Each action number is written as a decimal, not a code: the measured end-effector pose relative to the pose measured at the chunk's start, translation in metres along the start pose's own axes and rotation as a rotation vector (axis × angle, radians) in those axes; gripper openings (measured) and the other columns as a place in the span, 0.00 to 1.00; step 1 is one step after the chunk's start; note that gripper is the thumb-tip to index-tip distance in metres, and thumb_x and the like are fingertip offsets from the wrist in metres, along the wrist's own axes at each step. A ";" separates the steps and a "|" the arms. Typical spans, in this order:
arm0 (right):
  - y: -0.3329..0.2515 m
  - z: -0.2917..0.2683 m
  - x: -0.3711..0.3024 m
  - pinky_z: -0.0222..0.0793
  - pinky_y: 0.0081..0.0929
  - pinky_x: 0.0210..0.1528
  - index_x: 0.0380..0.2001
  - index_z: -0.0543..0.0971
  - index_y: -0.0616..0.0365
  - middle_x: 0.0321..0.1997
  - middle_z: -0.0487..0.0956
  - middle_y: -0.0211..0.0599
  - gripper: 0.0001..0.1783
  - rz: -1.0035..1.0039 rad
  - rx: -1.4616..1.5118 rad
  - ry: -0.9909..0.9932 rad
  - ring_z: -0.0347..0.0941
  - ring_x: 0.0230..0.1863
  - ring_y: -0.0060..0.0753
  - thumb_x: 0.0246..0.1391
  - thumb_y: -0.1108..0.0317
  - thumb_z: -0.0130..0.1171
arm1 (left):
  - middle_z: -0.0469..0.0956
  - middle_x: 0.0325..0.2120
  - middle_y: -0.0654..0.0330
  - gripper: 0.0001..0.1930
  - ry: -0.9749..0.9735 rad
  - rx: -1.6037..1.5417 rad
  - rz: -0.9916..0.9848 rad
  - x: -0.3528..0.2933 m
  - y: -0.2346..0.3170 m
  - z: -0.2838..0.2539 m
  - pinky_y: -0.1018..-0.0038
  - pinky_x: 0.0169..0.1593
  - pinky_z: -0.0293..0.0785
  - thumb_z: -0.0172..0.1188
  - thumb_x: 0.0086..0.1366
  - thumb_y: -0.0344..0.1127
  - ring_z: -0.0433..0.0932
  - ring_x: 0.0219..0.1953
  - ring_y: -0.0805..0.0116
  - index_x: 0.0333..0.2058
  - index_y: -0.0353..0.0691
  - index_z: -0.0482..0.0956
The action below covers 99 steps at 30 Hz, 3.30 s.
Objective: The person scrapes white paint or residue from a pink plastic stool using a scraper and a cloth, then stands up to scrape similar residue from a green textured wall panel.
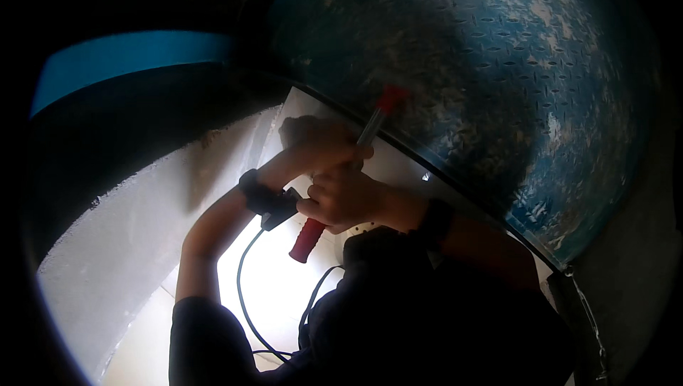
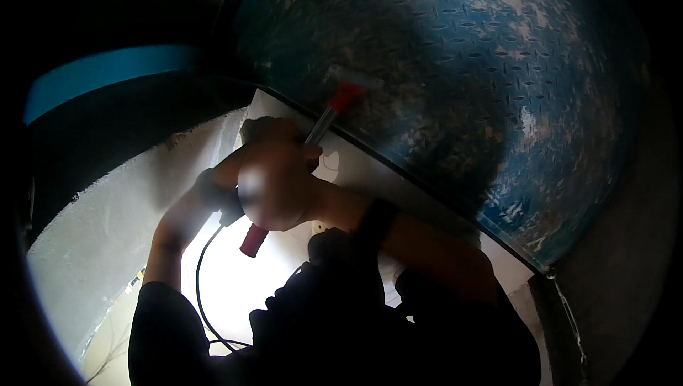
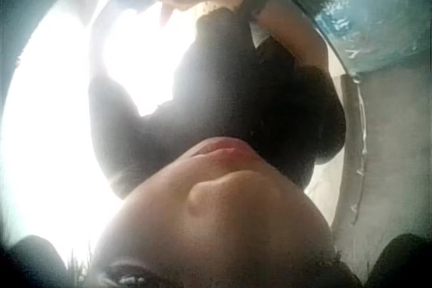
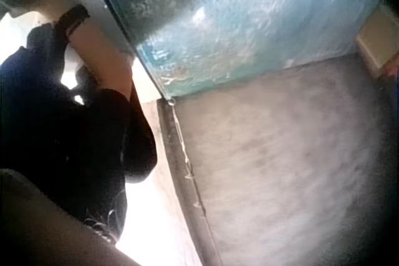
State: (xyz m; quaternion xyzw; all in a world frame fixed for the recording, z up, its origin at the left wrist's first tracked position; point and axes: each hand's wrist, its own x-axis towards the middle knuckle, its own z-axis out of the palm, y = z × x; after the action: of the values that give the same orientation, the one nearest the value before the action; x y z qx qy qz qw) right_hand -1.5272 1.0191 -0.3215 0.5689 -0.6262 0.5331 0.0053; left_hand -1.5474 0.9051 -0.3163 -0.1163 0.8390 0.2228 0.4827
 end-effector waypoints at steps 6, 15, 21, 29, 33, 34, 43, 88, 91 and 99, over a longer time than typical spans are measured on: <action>0.027 0.000 -0.009 0.64 0.31 0.29 0.19 0.72 0.52 0.13 0.70 0.30 0.14 0.006 -0.098 -0.130 0.68 0.18 0.30 0.22 0.68 0.65 | 0.78 0.20 0.60 0.20 0.422 0.067 0.202 0.050 0.001 0.009 0.67 0.34 0.69 0.57 0.48 0.58 0.77 0.24 0.66 0.24 0.48 0.83; 0.010 0.000 -0.003 0.64 0.32 0.33 0.16 0.71 0.51 0.12 0.71 0.29 0.14 -0.055 -0.077 -0.118 0.70 0.18 0.30 0.20 0.67 0.65 | 0.79 0.24 0.57 0.24 0.255 0.232 0.150 0.006 0.030 -0.008 0.64 0.38 0.68 0.54 0.53 0.56 0.78 0.28 0.65 0.33 0.39 0.80; 0.020 -0.008 -0.012 0.64 0.31 0.30 0.16 0.73 0.52 0.13 0.72 0.30 0.15 0.030 -0.089 -0.175 0.71 0.18 0.31 0.17 0.67 0.66 | 0.79 0.27 0.51 0.25 0.059 -0.296 0.319 0.022 0.020 -0.012 0.67 0.36 0.71 0.55 0.54 0.53 0.78 0.26 0.59 0.39 0.35 0.76; 0.009 -0.007 -0.011 0.64 0.36 0.31 0.16 0.73 0.52 0.12 0.72 0.32 0.13 -0.075 -0.017 -0.172 0.70 0.17 0.34 0.20 0.67 0.65 | 0.78 0.32 0.49 0.26 -0.148 0.014 0.277 0.025 0.025 -0.015 0.64 0.41 0.71 0.58 0.52 0.53 0.78 0.36 0.56 0.39 0.36 0.77; 0.002 -0.001 -0.021 0.66 0.35 0.31 0.15 0.73 0.53 0.12 0.72 0.34 0.10 0.340 0.363 -0.110 0.71 0.17 0.36 0.23 0.69 0.63 | 0.78 0.24 0.50 0.24 0.127 -0.087 0.274 0.024 0.013 0.014 0.64 0.38 0.70 0.56 0.52 0.56 0.78 0.29 0.58 0.29 0.37 0.80; 0.000 0.002 -0.024 0.67 0.35 0.31 0.15 0.73 0.54 0.11 0.72 0.35 0.08 0.419 0.420 -0.129 0.72 0.17 0.36 0.24 0.69 0.62 | 0.78 0.22 0.51 0.25 0.215 -0.012 0.271 0.023 0.012 0.023 0.64 0.37 0.70 0.54 0.53 0.58 0.78 0.28 0.58 0.27 0.37 0.81; 0.002 0.026 -0.023 0.69 0.39 0.34 0.18 0.75 0.55 0.16 0.75 0.38 0.13 0.257 0.245 -0.181 0.75 0.21 0.39 0.23 0.68 0.67 | 0.78 0.23 0.52 0.28 -0.011 0.088 0.087 0.026 0.012 -0.002 0.65 0.37 0.70 0.52 0.53 0.61 0.78 0.28 0.58 0.30 0.38 0.81; 0.052 -0.027 -0.076 0.67 0.36 0.38 0.22 0.76 0.49 0.22 0.75 0.31 0.11 -0.140 -0.309 -0.500 0.73 0.34 0.33 0.30 0.61 0.62 | 0.78 0.28 0.51 0.17 0.256 0.186 0.336 0.083 0.058 0.004 0.64 0.34 0.73 0.56 0.52 0.48 0.78 0.31 0.55 0.28 0.39 0.80; 0.034 -0.022 -0.072 0.69 0.35 0.30 0.19 0.72 0.50 0.21 0.75 0.31 0.13 -0.017 -0.121 -0.537 0.74 0.30 0.32 0.26 0.61 0.64 | 0.78 0.28 0.48 0.15 0.283 0.174 0.333 0.081 0.045 0.018 0.64 0.36 0.72 0.55 0.52 0.45 0.78 0.32 0.56 0.28 0.40 0.81; 0.062 -0.063 -0.061 0.68 0.31 0.33 0.17 0.71 0.47 0.18 0.72 0.28 0.07 0.049 -0.181 -0.609 0.72 0.26 0.31 0.36 0.63 0.59 | 0.77 0.34 0.45 0.28 0.295 0.119 0.266 0.077 0.096 -0.028 0.61 0.38 0.71 0.54 0.52 0.59 0.77 0.35 0.52 0.36 0.37 0.78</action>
State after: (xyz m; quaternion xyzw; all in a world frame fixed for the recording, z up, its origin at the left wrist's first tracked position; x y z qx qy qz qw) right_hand -1.5879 1.0912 -0.3725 0.6842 -0.6574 0.2805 -0.1448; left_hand -1.6468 0.9766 -0.3459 -0.0069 0.9203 0.2152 0.3268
